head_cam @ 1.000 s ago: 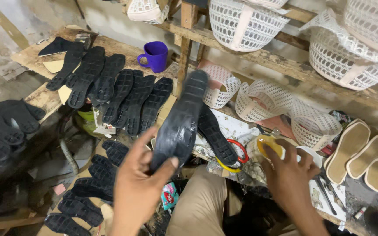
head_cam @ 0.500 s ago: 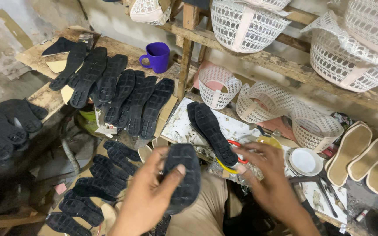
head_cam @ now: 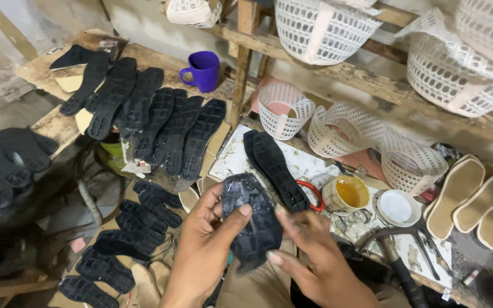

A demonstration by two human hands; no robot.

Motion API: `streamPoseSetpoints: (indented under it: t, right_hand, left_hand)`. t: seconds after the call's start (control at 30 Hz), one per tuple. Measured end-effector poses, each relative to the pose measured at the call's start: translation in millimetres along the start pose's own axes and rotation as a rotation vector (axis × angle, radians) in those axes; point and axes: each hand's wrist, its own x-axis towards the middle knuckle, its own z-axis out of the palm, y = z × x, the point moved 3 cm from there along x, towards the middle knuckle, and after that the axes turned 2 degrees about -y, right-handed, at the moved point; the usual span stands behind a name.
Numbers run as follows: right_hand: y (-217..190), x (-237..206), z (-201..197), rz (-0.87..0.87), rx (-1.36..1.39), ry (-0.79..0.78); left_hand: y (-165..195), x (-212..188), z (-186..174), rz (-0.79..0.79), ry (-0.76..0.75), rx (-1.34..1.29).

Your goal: The person repeatedly applies a liquid adhesive to the bottom surface of black shoe soles using a small brush. They hold each sole in one hand, dip the brush into a container, and spread the adhesive across the sole before placing it aside and picking up the next one.

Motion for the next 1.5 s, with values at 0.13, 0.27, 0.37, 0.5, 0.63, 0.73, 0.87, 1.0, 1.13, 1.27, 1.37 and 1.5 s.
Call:
streamPoseSetpoints:
  t: [0.13,0.27,0.37,0.5,0.63,0.73,0.87,1.0,1.13,1.27,1.37,1.5]
  right_hand:
    - [17.6,-5.6,9.2,0.495,0.434,0.089]
    - [15.3,6.3,-6.9,0.289,0.339,0.058]
    - [3.0,19.4,-20.3,-0.095,-0.34,0.066]
    - [-12.6,16.9,-23.1,-0.417,-0.674,-0.01]
    - [-12.8,12.2,-21.6,-0.481,-0.636,0.05]
    - [-5.2,12.3,-21.6,-0.42,-0.648,0.088]
    - [-5.9,6.3,-18.5,-0.647,-0.735,0.024]
    - [0.9,8.6,-10.3,-0.497,-0.657,0.013]
    - [4.0,-0.5,3.3,-0.62,-0.675,-0.067]
    - [29.6,1.9,-0.9,-0.311,-0.696,-0.142]
    - [49.4,4.6,-11.1,-0.046,-0.704,-0.007]
    - [59.6,-3.5,-10.5,0.037,-0.526,-0.011]
  left_hand:
    - [-10.3,-4.3,9.6,-0.023,-0.132,-0.015]
    - [-17.1,-12.1,9.5,-0.059,-0.213,-0.026]
    - [-19.9,-11.9,2.4,-0.142,-0.118,-0.065]
    - [-15.3,-7.0,-6.0,-0.131,0.001,-0.116]
    - [-10.0,-6.6,-5.2,-0.094,0.002,-0.144]
    - [-8.2,-4.4,-1.6,-0.091,-0.006,-0.165]
    - [-2.7,-0.6,-9.6,-0.076,0.044,-0.129]
    - [-14.0,-3.5,-14.9,-0.174,0.082,-0.113]
    - [-21.6,4.3,-35.4,-0.105,0.182,-0.225]
    - [-21.3,15.2,-78.9,-0.157,0.373,-0.261]
    - [-13.0,26.5,-109.0,-0.135,0.368,-0.15]
    - [15.5,55.9,-144.0,0.013,0.352,0.115]
